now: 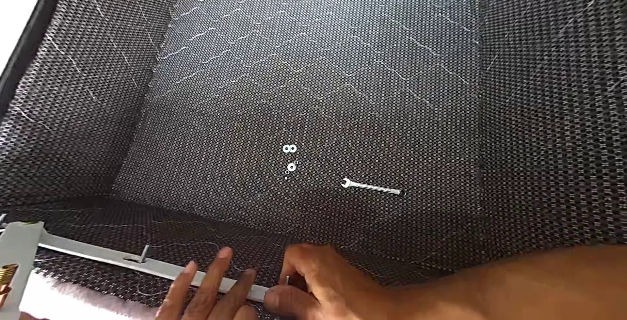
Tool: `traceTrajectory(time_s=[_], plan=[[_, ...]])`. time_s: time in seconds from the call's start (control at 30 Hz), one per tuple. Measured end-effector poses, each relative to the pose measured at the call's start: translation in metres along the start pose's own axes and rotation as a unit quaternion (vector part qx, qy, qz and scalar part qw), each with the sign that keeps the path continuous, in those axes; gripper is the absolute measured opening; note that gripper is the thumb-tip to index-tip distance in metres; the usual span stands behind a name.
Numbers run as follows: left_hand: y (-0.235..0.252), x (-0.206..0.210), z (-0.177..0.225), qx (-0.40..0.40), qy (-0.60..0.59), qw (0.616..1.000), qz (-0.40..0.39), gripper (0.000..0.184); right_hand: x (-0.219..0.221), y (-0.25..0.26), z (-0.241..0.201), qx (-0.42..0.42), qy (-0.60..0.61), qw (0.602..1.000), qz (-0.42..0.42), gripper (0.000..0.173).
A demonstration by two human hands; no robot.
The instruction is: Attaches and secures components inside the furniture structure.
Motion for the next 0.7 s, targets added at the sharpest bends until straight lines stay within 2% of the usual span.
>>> traceTrajectory(time_s=[0.1,0.23,0.33,0.4,0.5,0.53,0.63,0.7], plan=[[0.01,-0.004,0.002,0.031,0.021,0.999,-0.025,0.022,-0.002,0.0,-0.001,0.046,0.004,0.999,0.0,0.047],[0.011,-0.003,0.0,0.061,0.04,0.997,0.003,0.024,0.0,-0.002,0.004,0.01,0.033,0.999,0.033,0.028],[0.012,-0.002,0.0,0.064,0.049,0.997,0.013,0.024,-0.003,-0.001,0.002,0.055,0.001,0.998,-0.01,0.045],[0.013,-0.003,0.001,0.068,0.055,0.996,0.015,0.024,-0.003,0.0,0.004,0.064,0.003,0.998,0.002,0.05],[0.013,-0.002,0.001,0.074,0.063,0.995,0.019,0.026,-0.004,-0.003,0.006,0.031,0.044,0.998,0.037,0.029],[0.012,-0.002,0.001,0.074,0.066,0.995,0.021,0.026,-0.003,-0.003,0.008,0.008,0.05,0.997,0.055,0.027],[0.012,-0.001,0.0,0.071,0.07,0.995,0.03,0.026,-0.004,-0.003,0.008,0.04,0.035,0.998,0.041,0.043],[0.012,0.0,0.0,0.072,0.08,0.993,0.037,0.029,-0.004,-0.004,0.007,0.051,0.04,0.997,0.033,0.032]])
Point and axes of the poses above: each hand's wrist, its own y-axis towards the middle knuckle, its own x-axis out of the palm, z = x × y, the point moved 4 cm from there along y, towards the middle knuckle, and after that the axes turned 2 degrees about z, right-handed, at the moved point
